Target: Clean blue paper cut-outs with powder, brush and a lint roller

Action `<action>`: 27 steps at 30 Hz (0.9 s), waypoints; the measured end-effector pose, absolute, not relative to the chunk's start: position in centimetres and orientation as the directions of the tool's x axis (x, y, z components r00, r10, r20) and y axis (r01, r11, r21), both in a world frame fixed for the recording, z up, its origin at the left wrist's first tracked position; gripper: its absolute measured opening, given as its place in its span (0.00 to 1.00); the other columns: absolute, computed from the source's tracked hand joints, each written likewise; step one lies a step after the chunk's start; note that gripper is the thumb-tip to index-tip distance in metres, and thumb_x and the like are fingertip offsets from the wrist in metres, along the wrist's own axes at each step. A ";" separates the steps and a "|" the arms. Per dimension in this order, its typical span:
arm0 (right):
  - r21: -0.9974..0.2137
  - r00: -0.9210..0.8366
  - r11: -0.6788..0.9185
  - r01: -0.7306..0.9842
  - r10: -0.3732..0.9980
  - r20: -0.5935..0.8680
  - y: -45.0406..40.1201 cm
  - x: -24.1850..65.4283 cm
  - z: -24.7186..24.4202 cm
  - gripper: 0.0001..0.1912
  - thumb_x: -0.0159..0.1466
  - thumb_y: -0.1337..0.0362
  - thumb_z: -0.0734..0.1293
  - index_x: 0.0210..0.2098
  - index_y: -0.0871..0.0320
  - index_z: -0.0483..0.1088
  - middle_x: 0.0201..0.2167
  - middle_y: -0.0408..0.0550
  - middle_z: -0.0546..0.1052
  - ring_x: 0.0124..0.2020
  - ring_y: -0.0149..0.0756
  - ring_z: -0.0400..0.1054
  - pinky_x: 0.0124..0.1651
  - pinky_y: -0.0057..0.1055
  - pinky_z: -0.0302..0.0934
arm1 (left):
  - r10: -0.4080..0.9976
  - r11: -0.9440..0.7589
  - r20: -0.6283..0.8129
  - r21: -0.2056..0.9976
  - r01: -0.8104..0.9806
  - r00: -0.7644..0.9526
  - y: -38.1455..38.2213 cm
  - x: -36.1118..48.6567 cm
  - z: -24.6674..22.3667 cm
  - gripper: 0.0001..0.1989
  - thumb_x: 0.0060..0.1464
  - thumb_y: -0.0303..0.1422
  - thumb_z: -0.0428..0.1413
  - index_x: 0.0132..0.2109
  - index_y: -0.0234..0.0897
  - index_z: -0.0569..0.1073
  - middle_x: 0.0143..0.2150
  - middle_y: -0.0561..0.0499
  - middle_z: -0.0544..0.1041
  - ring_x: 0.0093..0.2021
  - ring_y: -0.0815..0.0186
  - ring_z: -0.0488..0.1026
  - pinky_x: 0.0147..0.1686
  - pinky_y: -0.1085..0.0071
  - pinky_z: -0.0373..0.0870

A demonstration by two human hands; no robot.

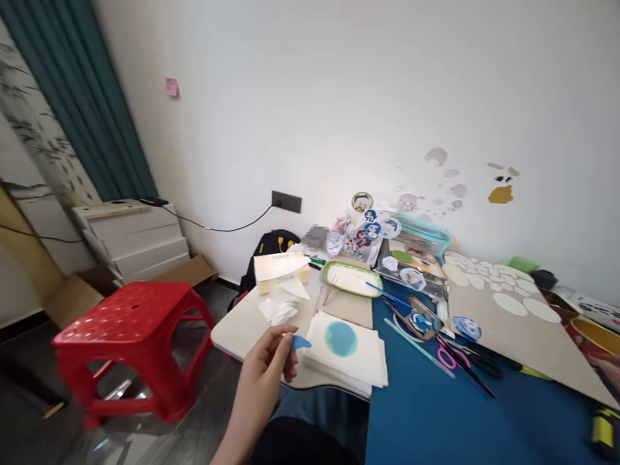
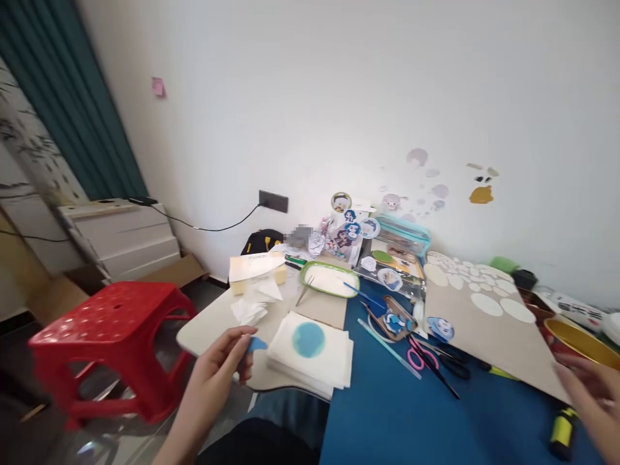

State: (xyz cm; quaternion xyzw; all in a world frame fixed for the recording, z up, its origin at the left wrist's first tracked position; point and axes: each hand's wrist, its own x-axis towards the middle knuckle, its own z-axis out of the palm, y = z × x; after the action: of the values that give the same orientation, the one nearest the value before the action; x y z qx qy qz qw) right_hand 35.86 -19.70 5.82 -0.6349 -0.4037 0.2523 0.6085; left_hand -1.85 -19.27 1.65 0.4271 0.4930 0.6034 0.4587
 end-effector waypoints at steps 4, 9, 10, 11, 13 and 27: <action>-0.760 0.188 0.193 0.621 0.904 0.384 -23.2 27.7 6.3 0.12 0.55 0.50 0.70 0.37 0.44 0.77 0.41 0.49 0.77 0.41 0.46 0.69 0.27 0.32 0.63 | 0.976 -0.154 0.145 0.987 -0.040 -0.161 -21.3 -1.2 2.7 0.16 0.57 0.44 0.53 0.45 0.38 0.70 0.22 0.58 0.67 0.21 0.72 0.65 0.23 0.76 0.64; -0.731 -0.152 0.496 0.468 0.860 0.486 -24.2 15.2 5.5 0.15 0.62 0.62 0.67 0.48 0.48 0.72 0.43 0.47 0.77 0.43 0.41 0.70 0.46 0.35 0.65 | 0.972 -0.232 0.234 0.970 0.071 -0.018 -23.5 -1.4 3.8 0.13 0.61 0.41 0.50 0.49 0.41 0.67 0.24 0.57 0.68 0.24 0.70 0.66 0.26 0.75 0.64; -0.749 -0.166 0.501 0.433 0.861 0.480 -24.1 13.8 5.4 0.16 0.62 0.63 0.67 0.49 0.49 0.72 0.42 0.47 0.77 0.42 0.40 0.70 0.45 0.34 0.65 | 0.969 -0.247 0.248 0.965 0.084 0.002 -23.9 -1.6 3.9 0.12 0.61 0.40 0.49 0.49 0.41 0.67 0.25 0.57 0.69 0.24 0.71 0.66 0.26 0.75 0.64; -0.766 -0.175 0.498 0.406 0.865 0.470 -24.1 12.9 5.4 0.16 0.62 0.64 0.67 0.49 0.50 0.72 0.41 0.47 0.77 0.40 0.39 0.71 0.44 0.33 0.65 | 0.966 -0.258 0.258 0.962 0.090 0.015 -24.2 -1.7 4.1 0.12 0.62 0.40 0.49 0.49 0.41 0.67 0.25 0.57 0.70 0.24 0.71 0.66 0.26 0.75 0.63; -0.784 -0.183 0.493 0.377 0.870 0.459 -24.1 12.2 5.3 0.13 0.62 0.65 0.67 0.47 0.50 0.74 0.36 0.46 0.77 0.35 0.36 0.71 0.40 0.30 0.65 | 0.965 -0.264 0.263 0.961 0.081 0.027 -24.6 -2.0 4.4 0.12 0.62 0.39 0.49 0.50 0.41 0.66 0.26 0.56 0.70 0.25 0.71 0.67 0.26 0.76 0.63; -0.702 -0.042 0.542 0.463 0.804 0.593 -24.4 13.0 3.9 0.10 0.62 0.68 0.68 0.44 0.52 0.74 0.28 0.40 0.73 0.28 0.29 0.65 0.32 0.24 0.62 | 0.992 -0.126 0.129 0.983 -0.131 0.012 -23.7 -2.9 3.0 0.16 0.63 0.41 0.45 0.37 0.37 0.71 0.25 0.56 0.71 0.23 0.71 0.68 0.24 0.76 0.65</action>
State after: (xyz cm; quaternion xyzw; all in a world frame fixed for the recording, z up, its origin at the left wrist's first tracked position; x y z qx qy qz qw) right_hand 12.99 -24.35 3.95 -0.4502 -0.7033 0.1624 0.5257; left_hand -2.87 -23.67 2.99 0.5025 0.4283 0.5574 0.5033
